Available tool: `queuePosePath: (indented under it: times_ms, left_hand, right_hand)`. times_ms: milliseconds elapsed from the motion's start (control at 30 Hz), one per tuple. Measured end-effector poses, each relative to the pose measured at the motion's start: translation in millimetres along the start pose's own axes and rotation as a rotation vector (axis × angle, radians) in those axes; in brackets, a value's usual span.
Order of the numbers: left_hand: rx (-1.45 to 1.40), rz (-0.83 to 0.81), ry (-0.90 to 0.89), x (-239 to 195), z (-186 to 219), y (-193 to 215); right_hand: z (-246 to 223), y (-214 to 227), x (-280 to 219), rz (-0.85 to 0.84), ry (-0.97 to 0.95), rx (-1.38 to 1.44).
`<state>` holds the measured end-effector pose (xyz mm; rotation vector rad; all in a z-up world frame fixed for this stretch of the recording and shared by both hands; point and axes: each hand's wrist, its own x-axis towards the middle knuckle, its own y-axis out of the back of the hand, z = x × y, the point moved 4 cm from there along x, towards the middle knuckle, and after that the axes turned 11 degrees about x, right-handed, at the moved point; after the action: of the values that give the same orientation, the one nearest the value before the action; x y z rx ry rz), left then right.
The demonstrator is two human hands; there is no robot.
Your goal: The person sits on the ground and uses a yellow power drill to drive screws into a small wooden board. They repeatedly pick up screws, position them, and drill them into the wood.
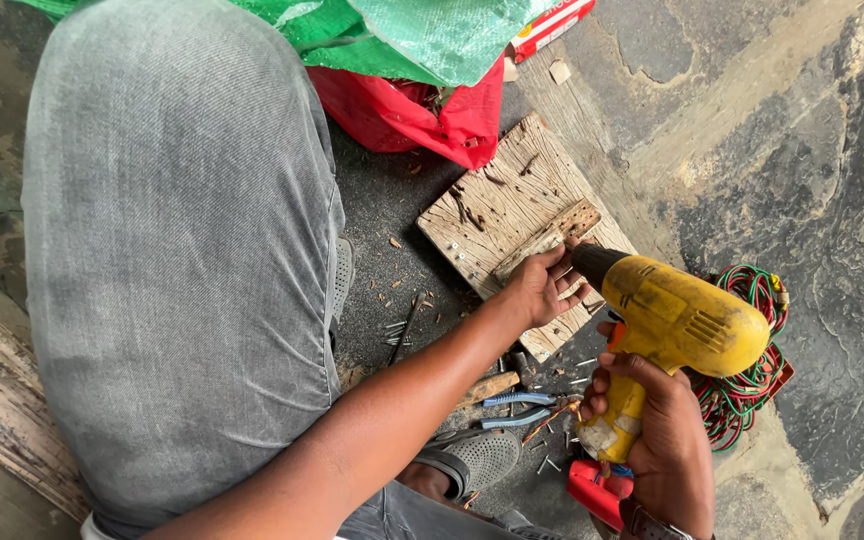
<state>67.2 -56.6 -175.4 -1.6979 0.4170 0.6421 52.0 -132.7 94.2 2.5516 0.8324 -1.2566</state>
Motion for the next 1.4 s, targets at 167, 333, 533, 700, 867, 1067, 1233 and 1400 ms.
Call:
queuePosePath:
  times_ms: [167,333,533,700,867,1067,1233,1400]
  left_hand:
    - [0.002,0.016,-0.018,10.9,-0.6,2.7]
    - [-0.083,-0.047,-0.065,16.5,5.3,-2.2]
    - [0.055,0.4,-0.028,-38.5,12.9,-37.2]
    - [0.931,0.447,-1.273,-143.6,39.9,-146.8]
    - [1.518,-0.367,-1.358,-185.6,31.1,-213.8]
    - [1.532,-0.231,-1.402,-188.8,18.3,-211.6]
    - [1.515,-0.215,-1.361,-173.9,25.1,-200.8]
    - [1.517,-0.236,-1.407,-154.2,6.0,-191.3]
  right_hand:
    - [-0.7,-1.0,4.8,-0.007,-0.009,0.008]
    - [-3.5,-4.6,4.8,0.005,0.017,-0.028]
    - [-9.6,-5.4,8.1,0.03,0.008,-0.12]
    - [-14.8,12.1,19.3,0.017,-0.046,-0.131]
    - [-4.7,36.1,37.4,-0.043,-0.137,-0.05]
    - [-0.8,62.1,47.4,0.025,-0.134,-0.179]
    - [5.7,56.0,63.8,-0.016,-0.08,-0.207]
    - [3.3,43.6,52.7,-0.029,-0.022,-0.111]
